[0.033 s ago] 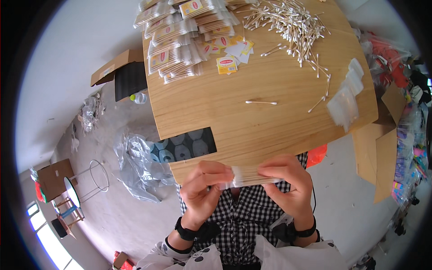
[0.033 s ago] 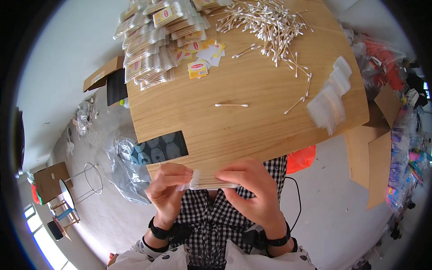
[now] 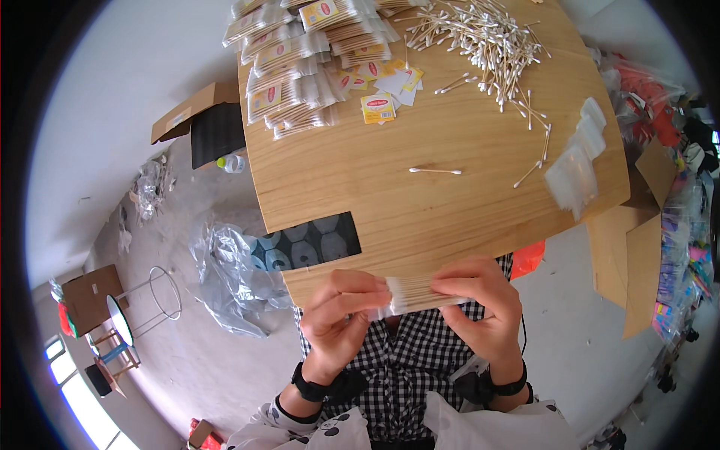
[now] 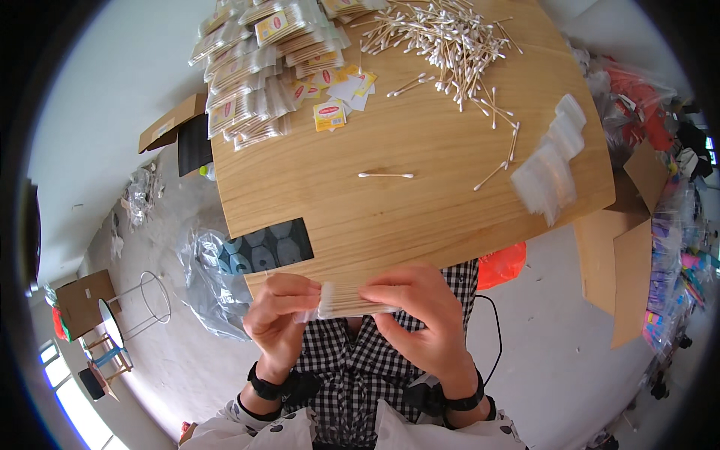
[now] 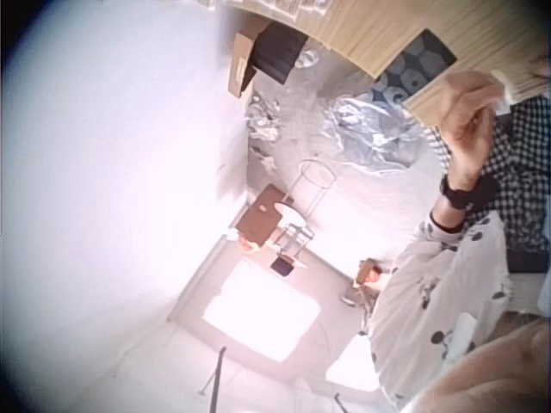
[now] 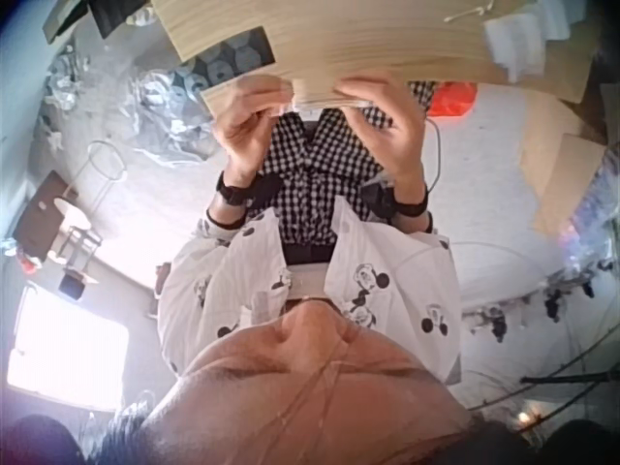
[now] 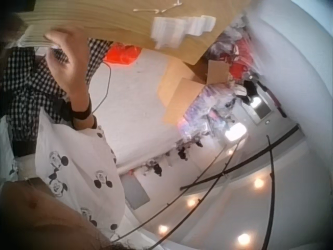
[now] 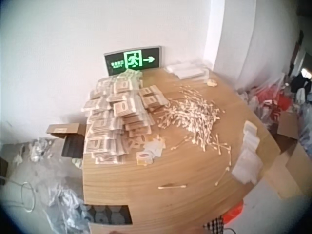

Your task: Manually align and pack bundles of cotton swabs into small plastic bags.

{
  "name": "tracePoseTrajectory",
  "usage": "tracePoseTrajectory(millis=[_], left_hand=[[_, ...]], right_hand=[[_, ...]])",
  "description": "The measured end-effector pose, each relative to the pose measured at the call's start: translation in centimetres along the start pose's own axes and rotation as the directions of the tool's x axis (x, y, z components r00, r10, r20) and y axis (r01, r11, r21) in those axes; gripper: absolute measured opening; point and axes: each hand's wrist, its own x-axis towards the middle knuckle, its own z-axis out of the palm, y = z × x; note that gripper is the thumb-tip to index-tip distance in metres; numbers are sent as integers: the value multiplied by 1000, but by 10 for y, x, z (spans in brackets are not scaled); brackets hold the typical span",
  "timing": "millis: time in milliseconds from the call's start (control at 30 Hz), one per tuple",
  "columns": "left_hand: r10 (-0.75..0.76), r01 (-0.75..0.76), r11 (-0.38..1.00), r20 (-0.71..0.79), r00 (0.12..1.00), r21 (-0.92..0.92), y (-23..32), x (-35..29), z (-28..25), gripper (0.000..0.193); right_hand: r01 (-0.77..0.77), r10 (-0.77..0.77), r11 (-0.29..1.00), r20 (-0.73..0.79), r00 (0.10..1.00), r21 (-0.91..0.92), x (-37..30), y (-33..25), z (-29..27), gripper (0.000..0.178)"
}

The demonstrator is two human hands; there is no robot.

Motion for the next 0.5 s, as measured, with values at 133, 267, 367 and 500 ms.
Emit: tracePoseTrajectory(millis=[133, 267, 367, 500], left_hand=[[119, -124, 985, 48, 992, 118, 8, 1, -2, 24], [254, -264, 935, 70, 965, 239, 11, -1, -2, 27], [316, -329, 896, 93, 944, 297, 14, -1, -1, 23], [371, -388, 869, 113, 922, 308, 15, 0, -2, 19]], right_hand=[[49, -51, 998, -65, 997, -34, -2, 0, 1, 35], [56, -60, 997, -77, 995, -50, -3, -1, -1, 36], [91, -96, 994, -73, 993, -62, -4, 1, 0, 37], [-12, 20, 998, -127, 992, 66, -7, 1, 6, 47]])
